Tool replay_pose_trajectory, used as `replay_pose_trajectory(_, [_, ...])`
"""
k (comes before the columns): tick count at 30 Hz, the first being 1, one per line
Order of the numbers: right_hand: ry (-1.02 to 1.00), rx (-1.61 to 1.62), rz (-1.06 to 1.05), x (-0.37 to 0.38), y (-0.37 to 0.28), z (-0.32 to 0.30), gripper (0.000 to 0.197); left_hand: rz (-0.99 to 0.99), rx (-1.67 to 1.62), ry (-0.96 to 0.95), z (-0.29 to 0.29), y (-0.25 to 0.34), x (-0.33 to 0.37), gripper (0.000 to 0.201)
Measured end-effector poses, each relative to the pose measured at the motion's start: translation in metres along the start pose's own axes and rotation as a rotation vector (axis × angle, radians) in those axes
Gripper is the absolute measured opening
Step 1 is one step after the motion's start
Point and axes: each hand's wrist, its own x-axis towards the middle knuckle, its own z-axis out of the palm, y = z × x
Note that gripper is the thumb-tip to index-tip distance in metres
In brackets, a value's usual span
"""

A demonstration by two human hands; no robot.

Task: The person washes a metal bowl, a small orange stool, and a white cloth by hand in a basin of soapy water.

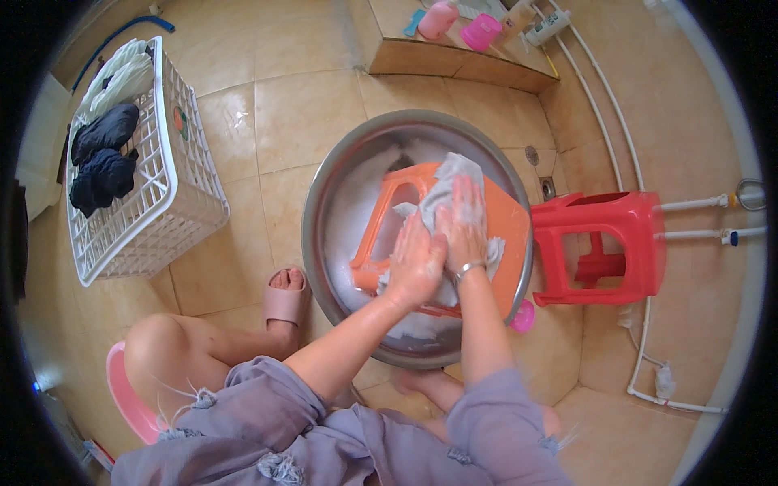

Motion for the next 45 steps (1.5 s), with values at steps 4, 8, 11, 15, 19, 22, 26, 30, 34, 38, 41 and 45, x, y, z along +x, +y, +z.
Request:
replay_pose_trajectory(4, [0.070,0.177,0.115,-0.057,0.030,-0.012,0.050,0.083,0.061,-0.016,0.017,0.024,-0.028,0.064])
replay_pose_trajectory(8, [0.170,0.397,0.340,-0.081,0.062,-0.023,0.048,0.331,0.132,-0.099,0.029,0.042,-0.045,0.066])
replay_pose_trajectory(11, [0.133,0.129,0.150,-0.091,0.114,-0.002,0.047,0.358,0.119,-0.166,0.036,0.048,-0.038,0.066])
replay_pose_trajectory(15, [0.130,0.251,0.239,-0.093,0.122,-0.012,0.050,0.420,0.128,-0.199,0.048,0.053,-0.016,0.066])
replay_pose_trajectory(19, [0.122,0.379,0.327,-0.085,0.104,-0.034,0.053,0.388,0.172,-0.235,0.063,0.055,0.019,0.066])
replay_pose_trajectory(22, [0.173,1.162,0.455,-0.077,0.084,-0.047,0.058,0.355,0.159,-0.231,0.079,0.055,0.053,0.066])
replay_pose_trajectory(26, [0.164,0.532,0.560,-0.078,0.106,-0.041,0.056,0.293,0.182,-0.214,0.097,0.067,0.093,0.065])
replay_pose_trajectory(30, [0.167,0.747,0.532,-0.074,0.108,-0.044,0.057,0.249,0.176,-0.187,0.102,0.069,0.087,0.066])
replay_pose_trajectory(34, [0.195,1.363,0.380,-0.074,0.114,-0.049,0.059,0.333,0.179,-0.198,0.102,0.073,0.053,0.065])
replay_pose_trajectory(38, [0.191,1.290,0.455,-0.092,0.116,-0.047,0.058,0.381,0.202,-0.137,0.103,0.072,0.031,0.063])
replay_pose_trajectory(41, [0.238,1.417,0.455,-0.098,0.100,-0.052,0.055,0.356,0.070,-0.101,0.103,0.073,0.034,0.057])
replay_pose_trajectory(45, [0.267,0.714,0.383,-0.102,0.054,-0.070,0.051,0.348,-0.232,-0.043,0.103,0.058,0.032,0.041])
